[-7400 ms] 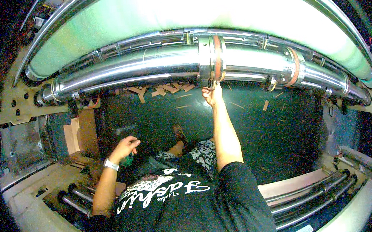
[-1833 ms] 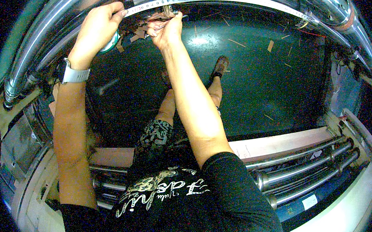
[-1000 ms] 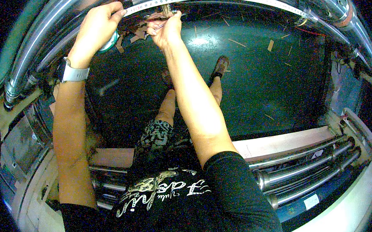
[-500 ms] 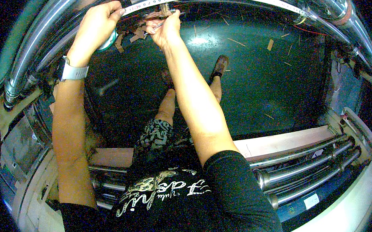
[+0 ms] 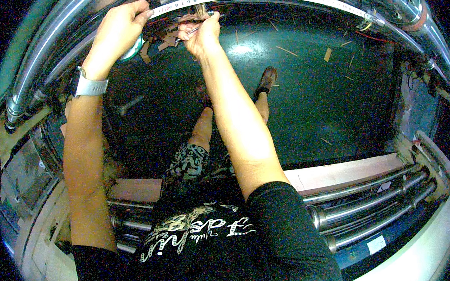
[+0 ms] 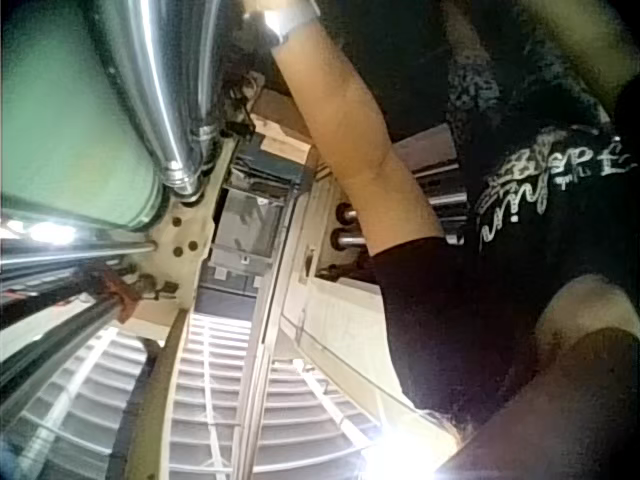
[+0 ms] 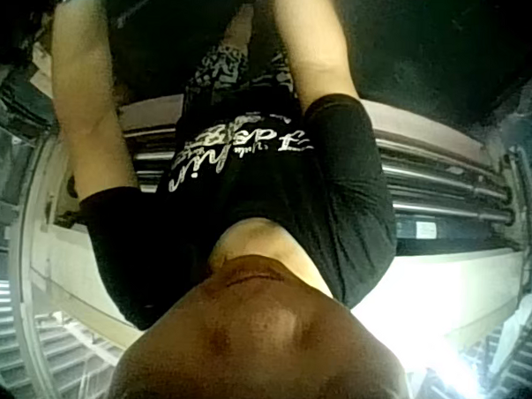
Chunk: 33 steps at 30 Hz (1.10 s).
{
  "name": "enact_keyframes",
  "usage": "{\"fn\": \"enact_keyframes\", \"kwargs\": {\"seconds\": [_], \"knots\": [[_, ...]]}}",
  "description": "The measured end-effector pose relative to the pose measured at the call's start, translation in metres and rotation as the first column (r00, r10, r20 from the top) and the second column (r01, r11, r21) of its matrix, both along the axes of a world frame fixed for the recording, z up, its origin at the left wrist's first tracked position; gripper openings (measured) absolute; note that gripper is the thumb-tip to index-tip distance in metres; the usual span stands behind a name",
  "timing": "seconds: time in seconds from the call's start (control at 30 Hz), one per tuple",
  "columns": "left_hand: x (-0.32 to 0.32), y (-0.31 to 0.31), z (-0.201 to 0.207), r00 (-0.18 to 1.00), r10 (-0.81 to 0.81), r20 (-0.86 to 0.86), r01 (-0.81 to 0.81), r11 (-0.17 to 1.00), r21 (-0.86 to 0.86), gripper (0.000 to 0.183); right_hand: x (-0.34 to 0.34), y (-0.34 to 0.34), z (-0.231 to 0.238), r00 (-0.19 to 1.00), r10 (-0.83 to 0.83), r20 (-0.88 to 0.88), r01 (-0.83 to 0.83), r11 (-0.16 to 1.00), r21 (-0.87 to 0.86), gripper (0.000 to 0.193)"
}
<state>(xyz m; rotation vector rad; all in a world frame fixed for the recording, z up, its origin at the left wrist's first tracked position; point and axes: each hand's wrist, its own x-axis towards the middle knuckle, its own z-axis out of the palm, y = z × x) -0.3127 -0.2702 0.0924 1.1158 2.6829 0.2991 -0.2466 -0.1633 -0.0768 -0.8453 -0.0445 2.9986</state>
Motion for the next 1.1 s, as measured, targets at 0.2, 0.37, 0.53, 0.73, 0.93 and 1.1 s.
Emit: {"fn": "enact_keyframes", "kwargs": {"seconds": [0.2,0.37,0.53,0.73,0.93,1.1], "knots": [[0.0,0.0,0.0,1.0,0.004,0.0,-0.004,1.0,-0.002,0.018,0.001,0.0,0.004,1.0,-0.004,0.001,0.004,1.0,-0.012,0.069],[0.001,0.0,0.0,1.0,0.006,-0.006,-0.006,1.0,0.003,0.018,0.0,-0.001,0.001,1.0,-0.005,-0.019,0.005,1.0,0.011,0.069],[0.002,-0.001,0.001,0.999,0.044,0.02,-0.044,0.999,-0.007,0.017,0.006,0.002,0.018,0.993,0.071,0.092,-0.088,0.977,0.196,0.069],[0.006,-0.009,-0.011,0.998,0.048,-0.038,-0.046,0.998,0.041,0.016,0.068,0.012,0.017,0.841,0.345,0.416,-0.54,0.557,0.631,0.061],[0.011,-0.009,-0.008,0.995,0.095,-0.021,-0.095,0.995,0.027,0.016,0.108,0.048,0.038,0.796,0.23,0.559,-0.601,0.405,0.689,0.043],[0.014,-0.014,-0.009,0.993,0.1,-0.062,-0.096,0.993,0.072,0.017,0.073,0.05,0.043,0.887,0.32,0.333,-0.459,0.686,0.565,0.054]]}}
